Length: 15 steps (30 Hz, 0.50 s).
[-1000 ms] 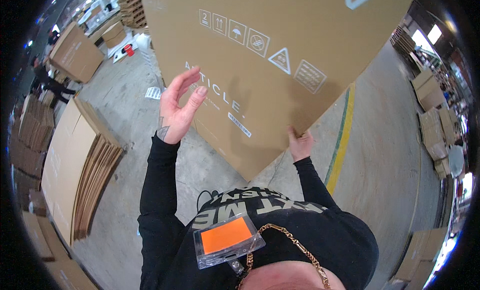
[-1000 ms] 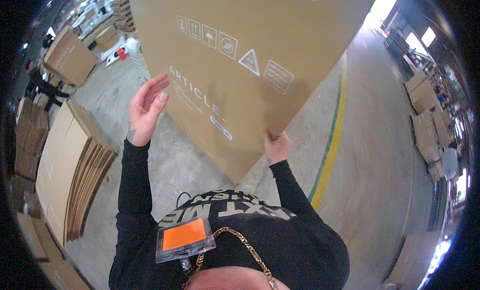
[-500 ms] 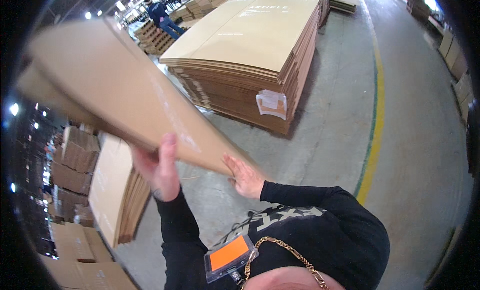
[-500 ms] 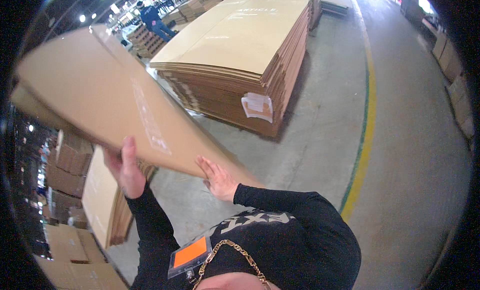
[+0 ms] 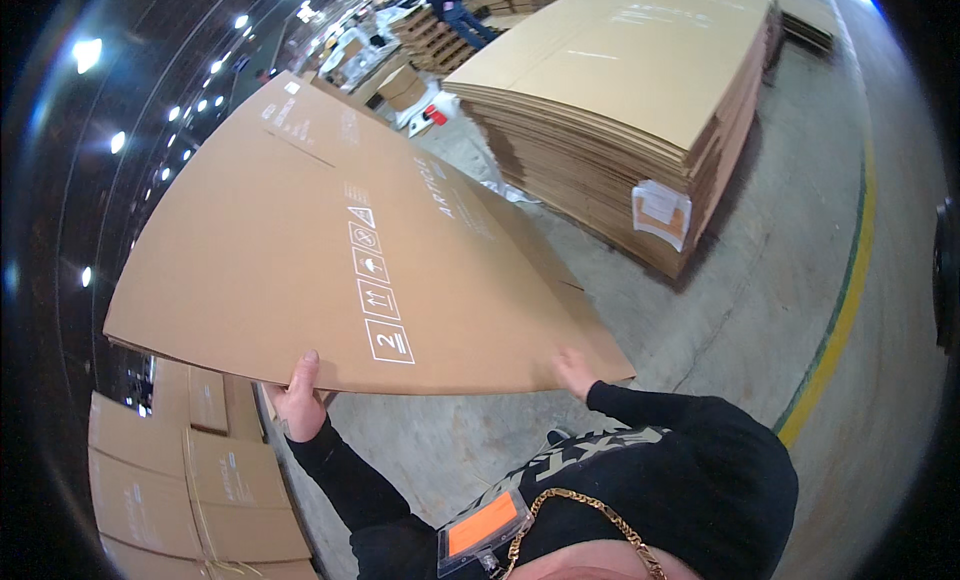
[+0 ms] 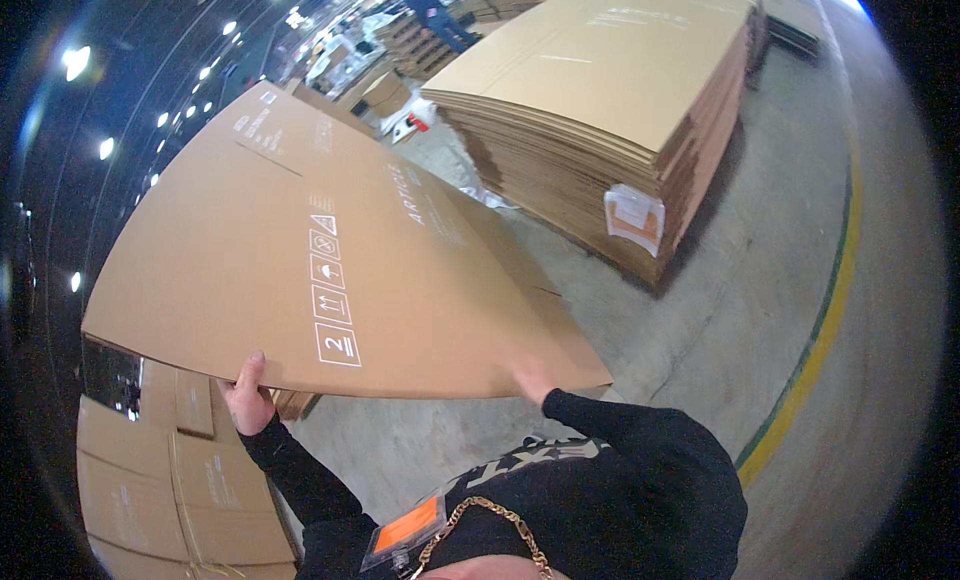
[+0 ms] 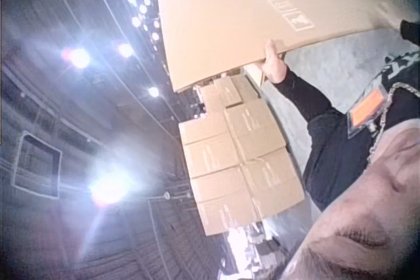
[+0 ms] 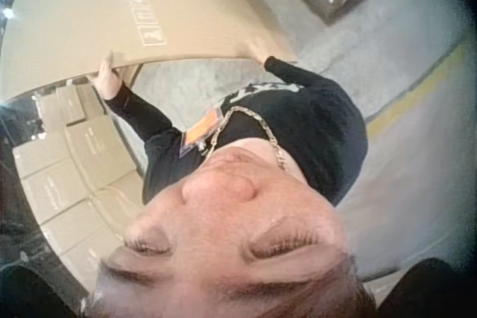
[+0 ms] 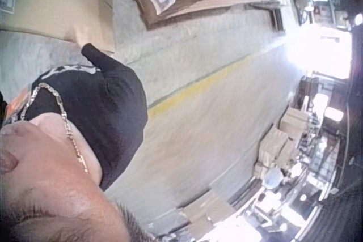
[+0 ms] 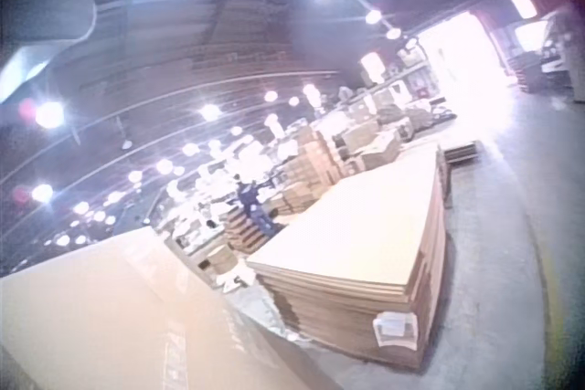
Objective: The person repeatedly picks up large flat-packed cardboard boxes, applies a barcode label to the side, and stacks them. The process is repeated for several boxes in a warehouse setting.
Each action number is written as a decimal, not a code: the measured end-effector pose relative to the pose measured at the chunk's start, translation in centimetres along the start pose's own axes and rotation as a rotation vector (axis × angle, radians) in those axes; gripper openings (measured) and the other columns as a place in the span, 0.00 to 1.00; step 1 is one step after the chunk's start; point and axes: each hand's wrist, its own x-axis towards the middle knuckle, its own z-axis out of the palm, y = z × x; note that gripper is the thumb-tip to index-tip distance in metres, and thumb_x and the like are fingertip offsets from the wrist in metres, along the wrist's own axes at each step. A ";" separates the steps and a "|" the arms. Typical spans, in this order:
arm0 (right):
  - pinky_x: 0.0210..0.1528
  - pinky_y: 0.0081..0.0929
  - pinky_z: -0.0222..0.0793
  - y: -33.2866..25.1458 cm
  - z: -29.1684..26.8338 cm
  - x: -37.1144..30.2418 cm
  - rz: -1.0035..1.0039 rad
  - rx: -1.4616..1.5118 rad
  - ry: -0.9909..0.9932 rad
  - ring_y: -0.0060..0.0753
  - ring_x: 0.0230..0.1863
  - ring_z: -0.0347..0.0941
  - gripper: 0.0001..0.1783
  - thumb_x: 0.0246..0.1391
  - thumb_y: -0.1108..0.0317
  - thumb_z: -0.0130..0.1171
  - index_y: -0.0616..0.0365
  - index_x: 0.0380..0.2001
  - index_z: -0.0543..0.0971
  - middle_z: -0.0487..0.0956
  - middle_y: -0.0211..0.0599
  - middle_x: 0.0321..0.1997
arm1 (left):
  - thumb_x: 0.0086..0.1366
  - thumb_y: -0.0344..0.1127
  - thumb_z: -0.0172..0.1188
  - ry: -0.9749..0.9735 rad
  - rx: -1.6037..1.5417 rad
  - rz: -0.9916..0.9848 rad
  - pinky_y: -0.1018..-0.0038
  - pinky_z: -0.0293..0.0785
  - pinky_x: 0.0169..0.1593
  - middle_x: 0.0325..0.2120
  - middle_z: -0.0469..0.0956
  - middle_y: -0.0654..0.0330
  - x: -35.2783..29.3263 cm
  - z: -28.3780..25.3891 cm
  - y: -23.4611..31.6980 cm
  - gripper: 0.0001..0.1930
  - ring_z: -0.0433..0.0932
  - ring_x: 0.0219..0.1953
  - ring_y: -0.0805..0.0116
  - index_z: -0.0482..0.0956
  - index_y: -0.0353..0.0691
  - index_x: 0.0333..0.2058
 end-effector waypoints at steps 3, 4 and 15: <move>0.56 0.47 0.64 8.0 -4.4 4.0 0.609 0.147 0.061 0.52 0.59 0.63 0.39 0.57 0.41 0.45 0.58 0.62 0.59 0.60 0.52 0.63 | 0.53 0.24 0.63 -0.057 0.007 0.019 0.67 0.67 0.55 0.50 0.70 0.54 1.9 -1.5 -2.3 0.32 0.71 0.50 0.64 0.61 0.36 0.57; 0.55 0.52 0.64 9.2 -3.2 4.2 0.705 0.217 0.074 0.58 0.58 0.63 0.40 0.57 0.40 0.43 0.57 0.63 0.57 0.56 0.52 0.65 | 0.53 0.24 0.64 -0.036 0.036 0.008 0.67 0.67 0.55 0.50 0.69 0.54 1.6 -3.5 -4.1 0.32 0.71 0.50 0.63 0.61 0.36 0.57; 0.47 0.56 0.69 16.4 5.0 16.5 0.921 0.708 0.158 0.53 0.52 0.71 0.34 0.58 0.40 0.36 0.52 0.58 0.65 0.69 0.46 0.58 | 0.54 0.27 0.65 -0.205 0.257 0.062 0.68 0.71 0.49 0.43 0.76 0.57 2.3 -6.6 -8.3 0.23 0.74 0.45 0.65 0.72 0.37 0.49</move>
